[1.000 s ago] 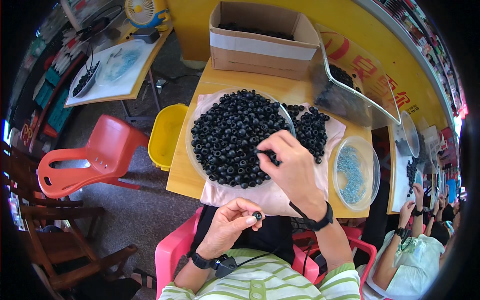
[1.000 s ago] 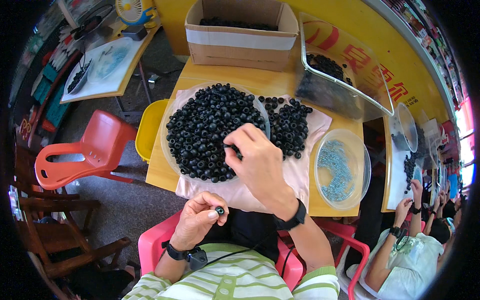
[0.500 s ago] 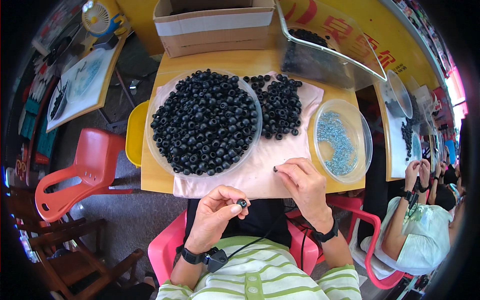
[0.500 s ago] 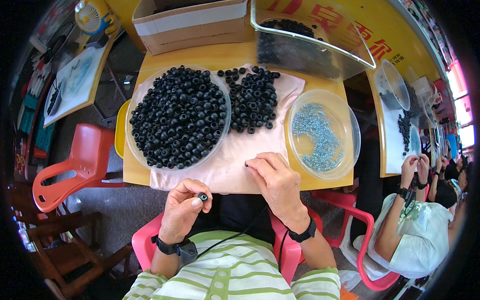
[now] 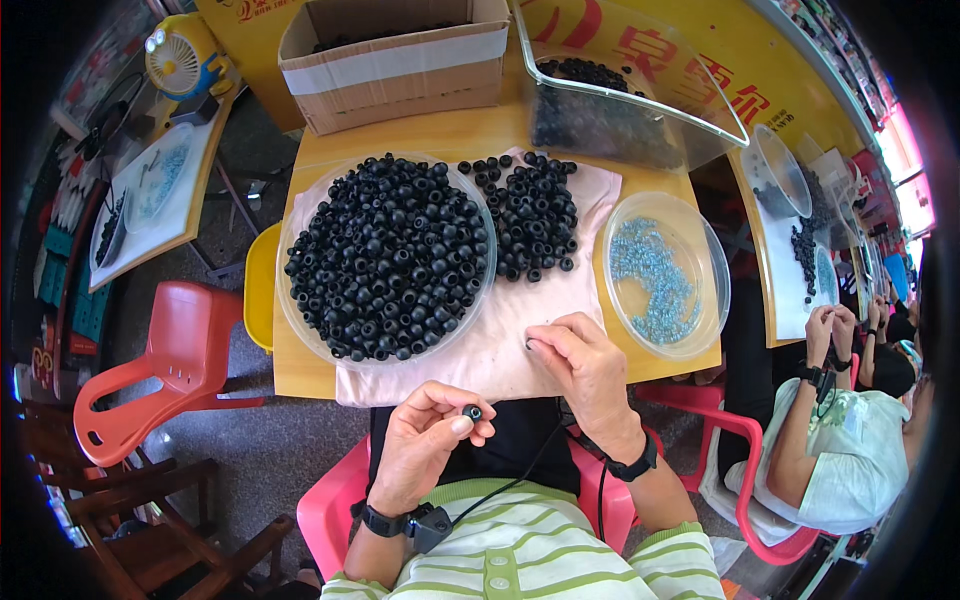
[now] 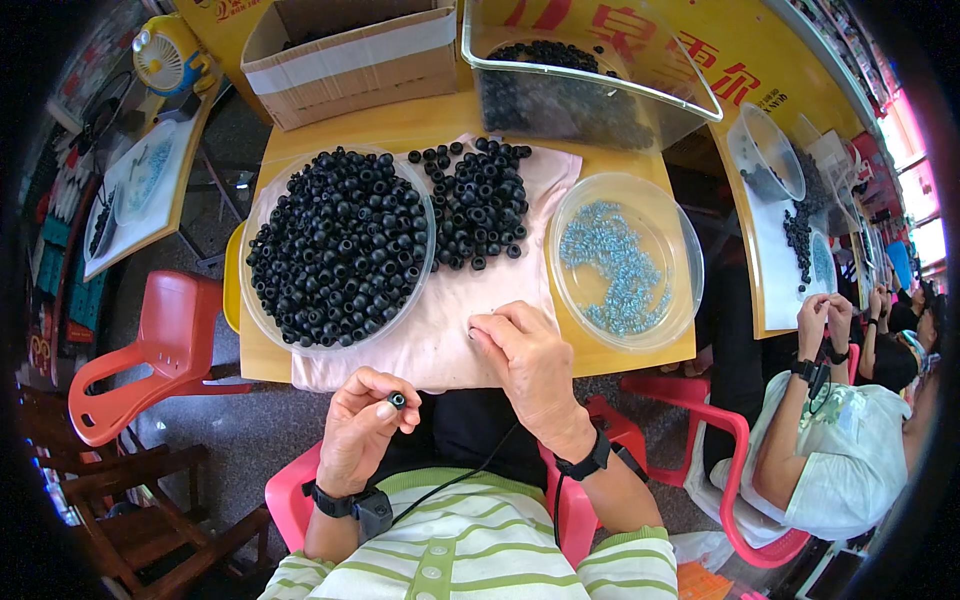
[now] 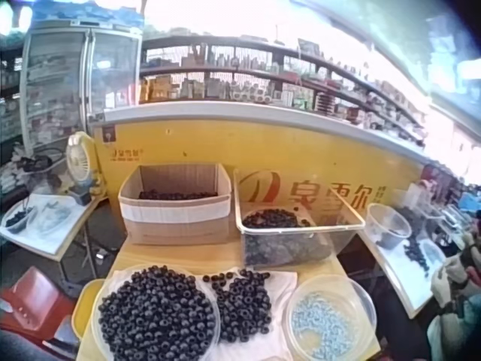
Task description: The person is manually inserting small silver-colored pins or components into black plastic beads or housings.
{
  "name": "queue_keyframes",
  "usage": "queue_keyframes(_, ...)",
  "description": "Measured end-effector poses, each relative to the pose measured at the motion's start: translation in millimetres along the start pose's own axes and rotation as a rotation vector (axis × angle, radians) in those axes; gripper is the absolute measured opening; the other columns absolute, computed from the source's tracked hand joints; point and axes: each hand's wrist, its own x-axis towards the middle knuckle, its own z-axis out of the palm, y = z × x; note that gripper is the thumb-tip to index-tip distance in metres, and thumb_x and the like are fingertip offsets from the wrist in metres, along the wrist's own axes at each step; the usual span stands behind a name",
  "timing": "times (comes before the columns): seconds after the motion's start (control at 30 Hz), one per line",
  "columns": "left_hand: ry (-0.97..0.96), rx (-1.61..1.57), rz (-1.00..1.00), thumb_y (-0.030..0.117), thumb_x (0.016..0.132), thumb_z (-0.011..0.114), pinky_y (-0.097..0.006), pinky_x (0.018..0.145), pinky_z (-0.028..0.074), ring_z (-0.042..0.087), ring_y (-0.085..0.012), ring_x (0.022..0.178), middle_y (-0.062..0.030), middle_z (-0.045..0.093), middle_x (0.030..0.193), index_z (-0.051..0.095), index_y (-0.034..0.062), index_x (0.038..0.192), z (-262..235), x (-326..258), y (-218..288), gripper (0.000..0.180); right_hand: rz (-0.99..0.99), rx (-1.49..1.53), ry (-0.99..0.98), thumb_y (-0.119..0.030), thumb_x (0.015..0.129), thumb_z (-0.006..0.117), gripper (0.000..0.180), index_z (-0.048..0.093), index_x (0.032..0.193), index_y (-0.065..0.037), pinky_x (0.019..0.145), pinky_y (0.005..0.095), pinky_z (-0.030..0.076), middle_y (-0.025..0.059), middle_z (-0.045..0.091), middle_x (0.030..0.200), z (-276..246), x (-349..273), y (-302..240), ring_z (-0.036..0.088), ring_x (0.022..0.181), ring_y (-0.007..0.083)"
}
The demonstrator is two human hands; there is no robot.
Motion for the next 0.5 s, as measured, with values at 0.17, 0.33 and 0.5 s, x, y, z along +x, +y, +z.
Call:
queue_keyframes(0.17, 0.098, 0.015, -0.013, 0.005, 0.088, 0.065, -0.028, 0.073, 0.053, 0.063, -0.017, 0.08, -0.0159, 0.064, 0.097, 0.057, 0.0012, 0.101, 9.6, 6.5, -2.1, 0.016, -0.006, 0.045, -0.014, -0.005, 0.079, 0.073, 0.012, 0.069, 0.091, -0.006, 0.058, 0.03, 0.048, 0.006, 0.062, 0.083, 0.5, -1.2, -2.0, 0.061, 0.067, 0.0194)
queue_keyframes(0.33, 0.099, -0.015, -0.042, 0.007, 0.087, 0.067, -0.027, 0.073, 0.052, 0.063, -0.0164, 0.08, -0.0141, 0.065, 0.097, 0.058, 0.0006, 0.101, 10.1, 11.2, -5.8, 0.018, 0.158, 0.471, -0.136, -0.005, 0.081, 0.073, 0.011, 0.07, 0.091, -0.004, 0.054, 0.0232, 0.045, 0.0039, 0.065, 0.086, -22.0, 2.3, -26.0, 0.057, 0.061, 0.0095)
queue_keyframes(0.5, 0.07, -0.012, -0.035, 0.007, 0.086, 0.069, -0.027, 0.073, 0.052, 0.063, -0.0164, 0.08, -0.0125, 0.065, 0.097, 0.058, 0.0005, 0.101, 13.5, 11.7, -7.5, 0.019, 0.136, 0.691, -0.172, -0.006, 0.082, 0.074, 0.01, 0.071, 0.091, -0.004, 0.052, 0.0202, 0.043, 0.0048, 0.067, 0.086, -27.4, -0.2, -36.9, 0.055, 0.062, 0.0058)
